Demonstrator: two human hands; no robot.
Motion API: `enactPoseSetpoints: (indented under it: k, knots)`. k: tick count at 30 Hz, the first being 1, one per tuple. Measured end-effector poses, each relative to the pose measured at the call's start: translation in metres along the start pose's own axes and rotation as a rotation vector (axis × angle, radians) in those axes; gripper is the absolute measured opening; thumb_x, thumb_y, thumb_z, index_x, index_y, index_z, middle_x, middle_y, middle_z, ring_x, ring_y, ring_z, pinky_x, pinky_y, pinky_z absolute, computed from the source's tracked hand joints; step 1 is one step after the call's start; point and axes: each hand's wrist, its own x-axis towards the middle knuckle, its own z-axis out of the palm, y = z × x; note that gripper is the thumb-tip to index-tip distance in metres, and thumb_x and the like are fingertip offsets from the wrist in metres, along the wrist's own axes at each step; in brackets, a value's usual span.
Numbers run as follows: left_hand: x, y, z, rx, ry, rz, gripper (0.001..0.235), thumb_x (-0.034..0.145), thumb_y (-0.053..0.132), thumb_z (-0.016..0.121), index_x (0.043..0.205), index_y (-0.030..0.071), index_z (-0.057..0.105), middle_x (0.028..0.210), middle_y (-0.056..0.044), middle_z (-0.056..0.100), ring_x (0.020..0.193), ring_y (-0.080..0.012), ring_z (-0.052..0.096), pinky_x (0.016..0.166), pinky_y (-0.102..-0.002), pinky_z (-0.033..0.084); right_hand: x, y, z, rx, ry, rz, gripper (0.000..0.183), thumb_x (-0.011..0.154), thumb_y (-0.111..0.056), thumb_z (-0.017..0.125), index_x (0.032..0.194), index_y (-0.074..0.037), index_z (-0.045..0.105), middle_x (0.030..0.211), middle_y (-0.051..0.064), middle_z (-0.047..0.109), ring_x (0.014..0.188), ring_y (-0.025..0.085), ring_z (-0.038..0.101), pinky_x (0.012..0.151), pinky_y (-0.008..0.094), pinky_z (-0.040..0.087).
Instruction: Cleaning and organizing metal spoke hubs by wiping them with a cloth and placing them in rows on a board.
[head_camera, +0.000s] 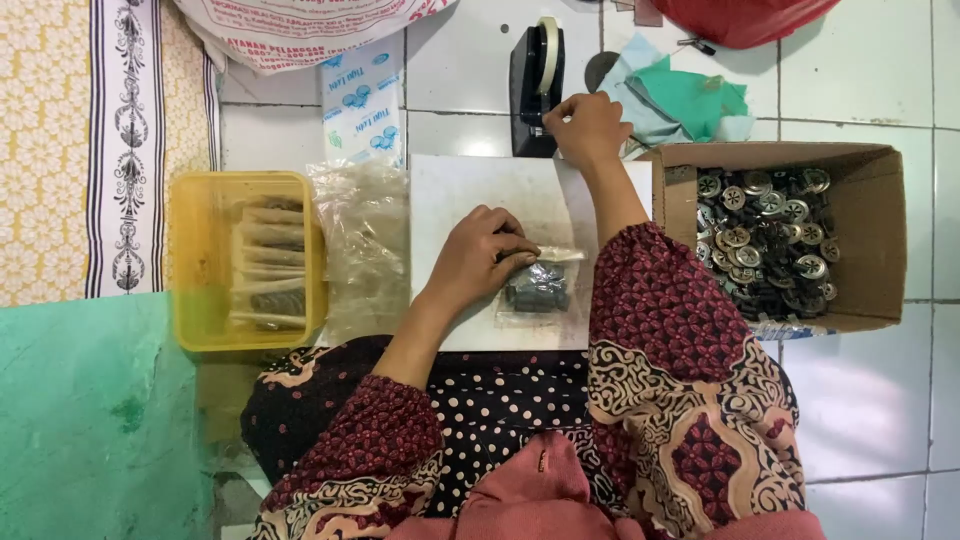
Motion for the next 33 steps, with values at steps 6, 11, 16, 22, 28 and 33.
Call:
enactPoseSetpoints:
  k: [6, 11, 16, 22, 28, 33]
  knots:
    - [0.0, 0.0, 0.003, -0.004, 0.017, -0.013, 0.014, 0.09, 0.022, 0.08, 0.098, 0.011, 0.083, 0.094, -0.004, 0.064, 0.088, -0.0252, 0.055, 0.073, -0.038, 0.048, -0.014, -0.014, -0.035, 0.429, -0.035, -0.01, 0.02, 0.098, -0.018, 0.065, 0.08, -0.014, 0.073, 0.077, -0.002, 0.071, 0.07, 0.009, 0.061, 0.065, 0.029, 0.052]
    - [0.0, 0.003, 0.002, -0.002, 0.019, -0.043, 0.014, 0.089, 0.022, 0.08, 0.098, 0.012, 0.082, 0.095, -0.003, 0.065, 0.089, -0.0242, 0.056, 0.074, -0.038, 0.049, -0.035, -0.025, -0.049, 0.467, -0.146, 0.162, 0.035, 0.093, -0.014, 0.073, 0.125, -0.007, 0.058, 0.083, 0.007, 0.073, 0.068, 0.011, 0.063, 0.063, 0.029, 0.052]
    - [0.0, 0.001, 0.005, 0.004, 0.038, -0.008, 0.014, 0.089, 0.022, 0.08, 0.097, 0.011, 0.082, 0.093, -0.003, 0.064, 0.086, -0.0247, 0.055, 0.071, -0.038, 0.048, -0.008, -0.001, -0.011, 0.055, -0.195, 0.199, 0.072, 0.073, -0.03, 0.082, 0.133, -0.015, 0.045, 0.119, 0.003, 0.069, 0.117, 0.025, 0.062, 0.095, 0.045, 0.036]
    - [0.0, 0.0, 0.005, 0.015, 0.037, 0.019, 0.012, 0.089, 0.022, 0.081, 0.097, 0.012, 0.083, 0.093, -0.004, 0.064, 0.086, -0.0258, 0.055, 0.071, -0.039, 0.047, -0.01, -0.014, -0.008, -0.211, -0.288, 0.288, 0.094, 0.094, -0.027, 0.069, 0.16, -0.001, 0.007, 0.137, 0.013, 0.06, 0.125, 0.039, 0.055, 0.119, 0.06, 0.018]
    - [0.0, 0.0, 0.003, 0.009, 0.015, 0.012, 0.014, 0.095, 0.021, 0.073, 0.101, 0.012, 0.082, 0.096, -0.003, 0.064, 0.089, -0.0253, 0.055, 0.075, -0.037, 0.046, -0.074, 0.012, -0.04, 0.259, 0.008, -0.067, 0.015, 0.091, -0.028, 0.08, 0.106, -0.024, 0.078, 0.081, -0.005, 0.08, 0.089, 0.004, 0.074, 0.073, 0.029, 0.049]
    - [-0.003, 0.0, 0.005, 0.066, 0.025, 0.018, 0.009, 0.094, 0.026, 0.073, 0.095, 0.018, 0.077, 0.097, -0.005, 0.064, 0.091, -0.0289, 0.06, 0.079, -0.042, 0.051, -0.186, 0.015, -0.078, 0.587, -0.063, -0.391, 0.016, 0.098, -0.01, 0.069, 0.106, 0.003, 0.072, 0.099, 0.021, 0.073, 0.107, 0.035, 0.069, 0.1, 0.049, 0.048]
